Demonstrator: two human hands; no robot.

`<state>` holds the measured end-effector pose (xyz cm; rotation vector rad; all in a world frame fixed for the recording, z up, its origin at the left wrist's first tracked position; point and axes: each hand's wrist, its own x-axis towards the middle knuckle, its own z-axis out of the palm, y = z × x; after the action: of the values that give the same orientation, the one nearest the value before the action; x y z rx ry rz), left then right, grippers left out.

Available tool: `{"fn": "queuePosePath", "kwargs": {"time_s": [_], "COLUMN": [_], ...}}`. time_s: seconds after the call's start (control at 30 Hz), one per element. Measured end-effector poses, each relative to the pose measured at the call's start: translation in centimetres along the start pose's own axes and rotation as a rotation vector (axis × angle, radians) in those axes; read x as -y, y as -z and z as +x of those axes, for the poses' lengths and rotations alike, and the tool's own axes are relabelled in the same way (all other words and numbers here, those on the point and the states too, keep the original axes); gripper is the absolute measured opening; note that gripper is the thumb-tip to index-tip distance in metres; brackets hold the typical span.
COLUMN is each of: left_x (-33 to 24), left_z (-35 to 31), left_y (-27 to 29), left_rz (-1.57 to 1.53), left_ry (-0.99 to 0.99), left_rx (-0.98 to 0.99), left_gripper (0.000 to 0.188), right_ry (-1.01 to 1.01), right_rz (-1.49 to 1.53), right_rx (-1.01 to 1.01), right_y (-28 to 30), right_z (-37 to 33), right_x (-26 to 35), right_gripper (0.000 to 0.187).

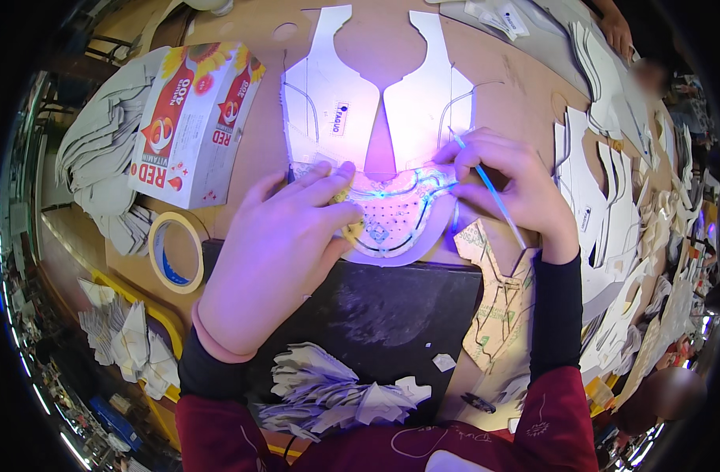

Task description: The person uses a pen to mark lines and points on white paper patterns laid on a table. They repeatedly pick up and place down pattern pieces, aligning them with a light box and making marks along edges and interior sections.

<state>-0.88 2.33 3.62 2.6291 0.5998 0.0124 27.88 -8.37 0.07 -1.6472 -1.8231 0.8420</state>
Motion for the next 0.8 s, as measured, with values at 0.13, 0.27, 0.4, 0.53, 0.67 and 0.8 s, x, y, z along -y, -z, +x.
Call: {"fn": "queuePosePath", "kwargs": {"time_s": [0.13, 0.27, 0.4, 0.53, 0.67, 0.8], "left_x": [0.0, 0.2, 0.3, 0.7, 0.8, 0.9], "left_z": [-0.3, -0.5, -0.7, -0.8, -0.8, -0.9], "left_y": [-0.3, -0.1, -0.4, -0.4, -0.7, -1.1], "left_rz": [0.059, 0.064, 0.051, 0.008, 0.014, 0.018], "left_ry": [0.013, 0.034, 0.066, 0.095, 0.072, 0.025], "left_rx": [0.000, 0.033, 0.052, 0.062, 0.019, -0.042], "left_gripper": [0.025, 0.024, 0.023, 0.022, 0.022, 0.015], "right_ry": [0.029, 0.181, -0.012, 0.012, 0.089, 0.116], "right_rz": [0.252, 0.359, 0.548, 0.500, 0.229, 0.130], "right_rx": [-0.390, -0.374, -0.351, -0.315, -0.277, -0.305], "right_y": [-1.2, -2.2, -6.3, -7.6, -7.9, -8.2], "right_z": [0.5, 1.3, 2.3, 2.8, 3.7, 3.6], "right_x": [2.9, 4.8, 4.6, 4.2, 5.0, 5.4], "right_gripper": [0.018, 0.017, 0.010, 0.010, 0.011, 0.015]}}
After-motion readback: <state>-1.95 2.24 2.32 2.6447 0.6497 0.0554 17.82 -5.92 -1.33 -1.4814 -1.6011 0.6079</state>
